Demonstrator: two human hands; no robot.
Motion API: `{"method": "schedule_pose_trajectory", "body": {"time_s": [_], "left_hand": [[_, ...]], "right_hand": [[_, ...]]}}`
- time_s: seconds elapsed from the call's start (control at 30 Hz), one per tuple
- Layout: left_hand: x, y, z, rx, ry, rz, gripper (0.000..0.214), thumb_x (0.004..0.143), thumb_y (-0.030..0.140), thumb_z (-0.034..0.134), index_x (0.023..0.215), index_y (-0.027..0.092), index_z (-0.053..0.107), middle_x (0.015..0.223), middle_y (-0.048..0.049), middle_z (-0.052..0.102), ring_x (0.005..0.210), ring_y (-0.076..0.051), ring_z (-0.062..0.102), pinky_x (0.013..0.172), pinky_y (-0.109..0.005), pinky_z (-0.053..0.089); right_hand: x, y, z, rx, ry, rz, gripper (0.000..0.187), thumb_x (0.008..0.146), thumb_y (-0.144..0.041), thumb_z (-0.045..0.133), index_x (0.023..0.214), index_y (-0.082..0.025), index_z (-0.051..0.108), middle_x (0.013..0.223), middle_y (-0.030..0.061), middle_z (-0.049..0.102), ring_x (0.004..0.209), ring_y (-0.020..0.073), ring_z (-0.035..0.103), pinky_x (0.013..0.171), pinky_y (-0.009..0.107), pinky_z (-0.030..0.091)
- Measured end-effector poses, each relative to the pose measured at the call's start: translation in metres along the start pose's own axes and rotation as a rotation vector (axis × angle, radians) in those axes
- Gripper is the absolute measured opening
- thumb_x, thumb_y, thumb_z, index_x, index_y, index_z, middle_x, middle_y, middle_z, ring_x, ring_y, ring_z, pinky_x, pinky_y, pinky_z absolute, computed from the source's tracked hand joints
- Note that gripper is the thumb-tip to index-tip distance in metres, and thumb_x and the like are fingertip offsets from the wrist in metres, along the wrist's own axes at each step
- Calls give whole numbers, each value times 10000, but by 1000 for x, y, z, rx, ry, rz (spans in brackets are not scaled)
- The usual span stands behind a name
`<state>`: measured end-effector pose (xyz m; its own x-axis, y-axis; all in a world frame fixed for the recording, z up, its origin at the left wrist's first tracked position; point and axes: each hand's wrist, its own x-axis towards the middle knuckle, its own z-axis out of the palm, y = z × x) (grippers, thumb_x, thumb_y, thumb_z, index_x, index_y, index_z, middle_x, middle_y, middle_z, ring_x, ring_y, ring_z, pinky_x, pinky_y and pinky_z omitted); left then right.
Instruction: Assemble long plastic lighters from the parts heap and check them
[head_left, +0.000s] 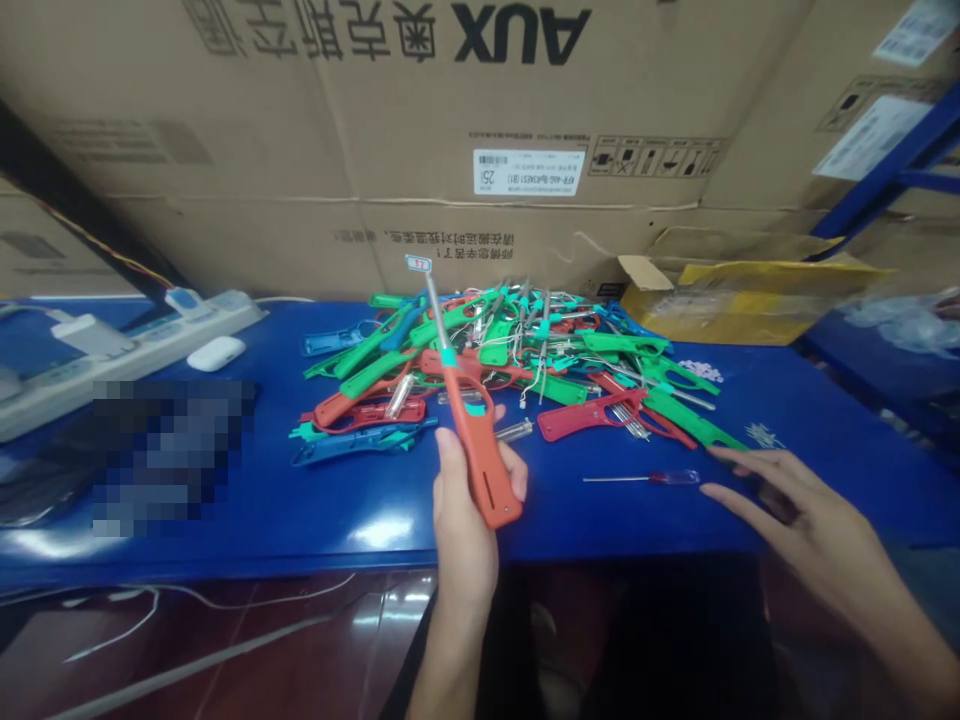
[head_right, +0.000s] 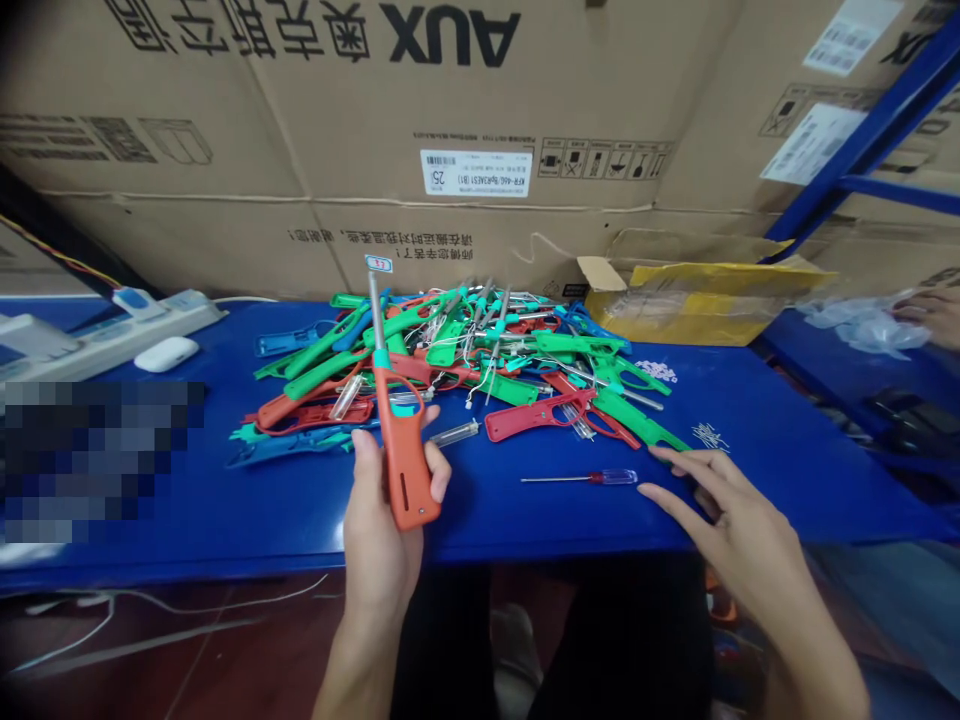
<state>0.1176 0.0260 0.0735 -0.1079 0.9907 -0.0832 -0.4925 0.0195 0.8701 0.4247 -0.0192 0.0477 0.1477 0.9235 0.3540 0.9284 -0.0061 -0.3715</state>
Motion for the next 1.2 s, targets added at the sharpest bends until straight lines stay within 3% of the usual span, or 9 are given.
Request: {"method": "schedule_pose_trajectory", "body": {"time_s": [0.1, 0.23, 0.3, 0.37, 0.5, 0.7, 0.8, 0.9, 1.2], "left_hand": [[0, 0, 0, -74, 2, 7, 511, 1060, 509, 356, 1188, 118, 660, 568, 9, 510, 545, -124, 405, 545, -227, 337], [7, 2, 1, -123, -36, -34, 434, 1052, 461, 381, 1176, 137, 642, 594, 11, 483, 506, -108, 317, 457, -213, 247], [13, 4, 3, -159, -43, -43, 394, 1047, 465, 410, 1135, 157, 639, 609, 23, 453, 470, -86, 229, 419, -213, 161], [17, 5, 4, -226, -38, -5, 360, 1054, 455, 405, 1090, 175, 628, 608, 38, 412, 449, -74, 163, 405, -218, 116], [18, 5, 5, -315, -28, 57, 340, 1079, 438, 348, 1118, 206, 593, 613, 52, 385, 432, -68, 151, 394, -208, 121], [11, 1, 4, -282, -34, 57, 426, 1050, 542, 420, 857, 183, 544, 654, 45, 385, 454, -44, 158, 393, -181, 116], [11, 0, 4, -258, -46, 24, 461, 1036, 553, 453, 773, 177, 496, 665, 44, 355, 472, -49, 141, 395, -182, 100], [11, 0, 5, -254, -44, 19, 419, 1058, 530, 404, 838, 191, 514, 672, 48, 352, 466, -54, 123, 395, -194, 89], [12, 2, 5, -271, -27, 6, 398, 1074, 507, 359, 886, 193, 515, 669, 51, 318, 492, -71, 111, 393, -186, 82]], "right_hand": [[2, -9, 4, 16, -69, -29, 598, 839, -797, 556, 1225, -380, 742, 1109, 39, 712, 721, 191, 672, 600, 316, 518], [2, -28, 13, 273, -74, -109, 301, 892, -595, 656, 916, -331, 798, 1081, 28, 737, 921, 229, 719, 727, 326, 553], [1, -42, 16, 524, -6, -58, 130, 878, -414, 742, 937, -299, 757, 1046, 24, 761, 856, 203, 727, 664, 294, 560], [1, -62, 18, 829, 119, 13, 134, 873, -263, 754, 990, -275, 690, 1028, 29, 774, 728, 166, 716, 539, 256, 529], [11, -119, 27, 1253, 196, 12, 111, 920, -231, 694, 974, -233, 598, 1044, 79, 787, 591, 168, 710, 404, 254, 477], [19, -196, 54, 1258, 576, 56, 167, 1009, -266, 584, 1159, -195, 605, 814, -10, 723, 507, 120, 642, 404, 259, 508], [12, -203, 65, 1282, 524, -3, 140, 1026, -248, 545, 1161, -223, 575, 857, -15, 720, 548, 126, 655, 405, 267, 526], [8, -200, 70, 1266, 513, -39, 96, 1026, -224, 540, 1121, -227, 551, 893, -10, 724, 579, 136, 670, 411, 279, 533], [8, -202, 65, 1268, 467, 31, 101, 1027, -301, 549, 1091, -226, 526, 847, -17, 700, 536, 134, 634, 409, 293, 505]]}}
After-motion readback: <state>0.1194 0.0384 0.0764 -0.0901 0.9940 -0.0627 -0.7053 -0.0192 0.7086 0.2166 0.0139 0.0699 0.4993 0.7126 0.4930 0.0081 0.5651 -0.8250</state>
